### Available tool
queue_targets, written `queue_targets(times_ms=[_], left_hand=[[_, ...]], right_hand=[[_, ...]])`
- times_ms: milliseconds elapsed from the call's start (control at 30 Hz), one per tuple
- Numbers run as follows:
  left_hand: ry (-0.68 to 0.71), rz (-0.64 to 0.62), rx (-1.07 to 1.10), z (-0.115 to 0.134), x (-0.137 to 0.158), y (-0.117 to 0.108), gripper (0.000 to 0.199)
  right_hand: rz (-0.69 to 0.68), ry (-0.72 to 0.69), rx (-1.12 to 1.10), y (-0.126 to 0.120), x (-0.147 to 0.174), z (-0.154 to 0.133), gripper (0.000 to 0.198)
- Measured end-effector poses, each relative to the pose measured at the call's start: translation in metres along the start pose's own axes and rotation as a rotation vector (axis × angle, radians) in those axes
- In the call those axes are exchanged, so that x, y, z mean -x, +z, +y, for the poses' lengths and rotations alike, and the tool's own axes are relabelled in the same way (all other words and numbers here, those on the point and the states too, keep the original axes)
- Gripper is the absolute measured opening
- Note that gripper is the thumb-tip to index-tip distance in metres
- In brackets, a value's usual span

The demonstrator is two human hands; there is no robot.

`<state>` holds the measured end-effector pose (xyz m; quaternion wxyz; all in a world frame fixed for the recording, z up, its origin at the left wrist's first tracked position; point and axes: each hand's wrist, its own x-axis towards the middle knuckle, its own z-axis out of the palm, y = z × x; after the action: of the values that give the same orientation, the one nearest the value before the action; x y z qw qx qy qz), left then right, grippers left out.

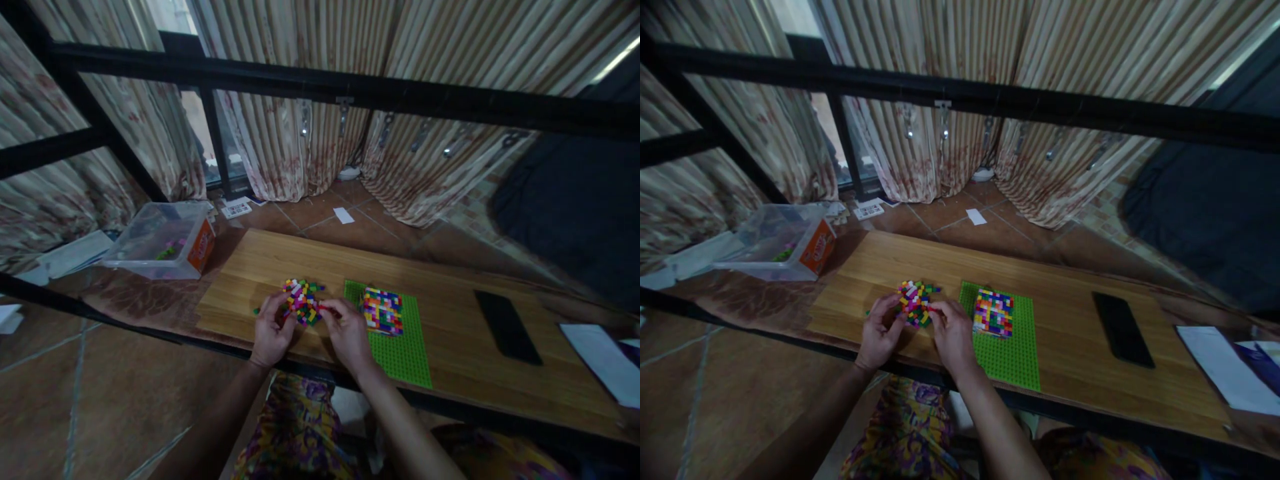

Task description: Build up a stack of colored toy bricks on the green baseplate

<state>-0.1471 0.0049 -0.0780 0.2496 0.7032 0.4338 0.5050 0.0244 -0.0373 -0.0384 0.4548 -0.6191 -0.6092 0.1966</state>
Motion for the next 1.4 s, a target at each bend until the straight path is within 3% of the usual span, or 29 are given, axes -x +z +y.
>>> queue_targets(times_ms=[233,433,600,700,833,1000,1267,1400], left_hand=[[0.012,-0.008,-0.015,0.000,-0.002,0.000,0.031],[0.029,-0.040,-0.112,0.016,0.001,0.002,0.032],[0.115,-0.226,-0.113,0.055,0.002,0.035,0.036],[0.034,-0.363,-0.052,0.069,-0.005,0.063,0.042],[-0.014,-0.482,0.023,0.071,-0.013,0.087,0.047],[-0.018,-0.529,0.077,0.065,-0.014,0.095,0.050],[0.034,-0.510,0.047,0.065,-0.012,0.101,0.058],[0.040,-0.494,-0.038,0.067,-0.008,0.102,0.056]], right_hand=[[0.131,0.089,0.004,-0.045,0.030,0.014,0.020],[0.301,0.175,0.121,-0.070,0.025,0.033,0.024],[0.314,0.104,0.301,-0.065,0.008,0.032,0.021],[0.304,0.061,0.421,-0.058,0.001,0.032,0.021],[0.346,0.026,0.526,-0.051,0.000,0.034,0.021],[0.339,0.022,0.561,-0.050,0.001,0.035,0.019],[0.296,-0.063,0.419,-0.063,0.006,0.038,0.025],[0.261,-0.113,0.534,-0.069,0.011,0.038,0.032]])
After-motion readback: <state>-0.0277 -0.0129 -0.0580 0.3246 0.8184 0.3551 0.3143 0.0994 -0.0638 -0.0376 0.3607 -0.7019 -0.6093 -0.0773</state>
